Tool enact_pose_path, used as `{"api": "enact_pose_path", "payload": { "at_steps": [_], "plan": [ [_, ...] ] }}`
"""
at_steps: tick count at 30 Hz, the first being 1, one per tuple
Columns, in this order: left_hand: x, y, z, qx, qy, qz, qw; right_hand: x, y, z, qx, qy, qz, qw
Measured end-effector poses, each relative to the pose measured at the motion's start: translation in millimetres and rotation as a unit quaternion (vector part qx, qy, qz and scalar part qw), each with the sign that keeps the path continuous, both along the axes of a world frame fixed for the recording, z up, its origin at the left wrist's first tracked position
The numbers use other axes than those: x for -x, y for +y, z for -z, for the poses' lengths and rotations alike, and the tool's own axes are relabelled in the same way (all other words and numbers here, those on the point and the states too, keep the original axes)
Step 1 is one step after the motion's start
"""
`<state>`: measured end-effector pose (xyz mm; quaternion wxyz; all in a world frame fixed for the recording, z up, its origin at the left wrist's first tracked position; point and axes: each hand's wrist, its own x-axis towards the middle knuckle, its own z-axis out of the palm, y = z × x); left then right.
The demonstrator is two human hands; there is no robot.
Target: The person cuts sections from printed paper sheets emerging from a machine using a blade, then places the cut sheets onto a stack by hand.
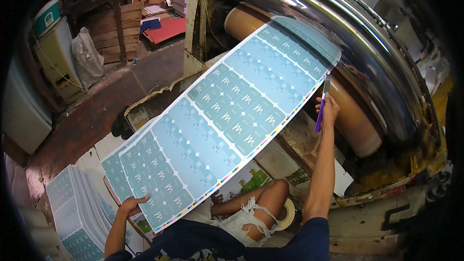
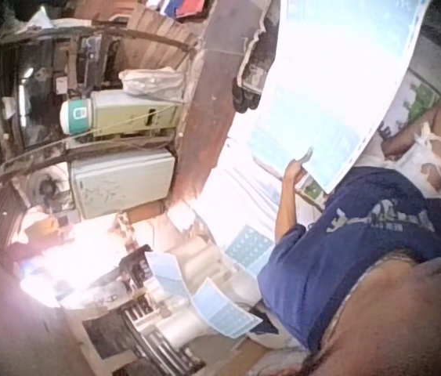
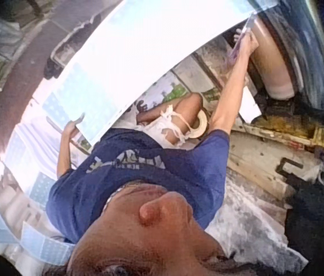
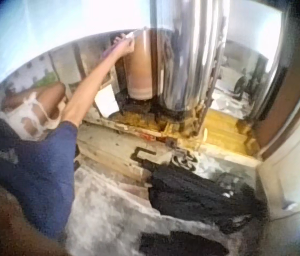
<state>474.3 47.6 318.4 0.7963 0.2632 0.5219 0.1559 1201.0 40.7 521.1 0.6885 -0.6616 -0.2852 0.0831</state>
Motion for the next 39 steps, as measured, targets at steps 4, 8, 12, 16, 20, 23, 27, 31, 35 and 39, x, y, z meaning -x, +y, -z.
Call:
{"api": "enact_pose_path", "payload": {
  "at_steps": [4,8,12,16,20,23,27,31,35,39],
  "plan": [
    [-2.8,2.3,-12.2,-0.015,-0.002,0.001,1.0,-29.8,16.8,7.1,0.016,0.007,-0.019,1.0],
    [-5.3,2.8,-18.4,0.007,0.013,-0.01,1.0,-39.6,19.4,31.0,0.037,-0.025,-0.045,0.998],
    [-8.6,-0.4,-37.2,0.027,0.035,-0.007,0.999,-28.9,22.2,30.8,0.052,0.008,-0.091,0.995],
    [-0.6,-11.0,-19.2,0.035,0.004,-0.012,0.999,-41.1,20.2,36.0,0.133,-0.371,0.156,0.906],
    [-5.4,-12.2,-35.6,0.051,0.037,-0.042,0.997,-43.0,29.2,-14.3,0.161,-0.537,0.13,0.817],
    [-18.6,-20.5,-51.0,0.031,0.023,-0.084,0.996,-80.1,43.0,-30.9,0.21,-0.615,0.019,0.76],
    [-47.4,-74.1,-11.7,-0.1,0.035,-0.231,0.967,-131.2,32.4,-35.1,0.228,-0.589,-0.133,0.764],
    [-26.1,-65.4,-19.3,-0.205,0.078,-0.32,0.922,-127.2,71.3,-48.2,0.266,-0.426,-0.158,0.85],
    [-30.6,-37.1,-35.4,-0.135,0.068,-0.295,0.943,-156.5,68.3,-79.9,0.222,-0.472,-0.154,0.839],
    [55.9,-96.2,9.8,-0.153,0.088,-0.32,0.931,-101.6,27.5,-46.7,0.243,-0.325,-0.201,0.892]
  ]
}}
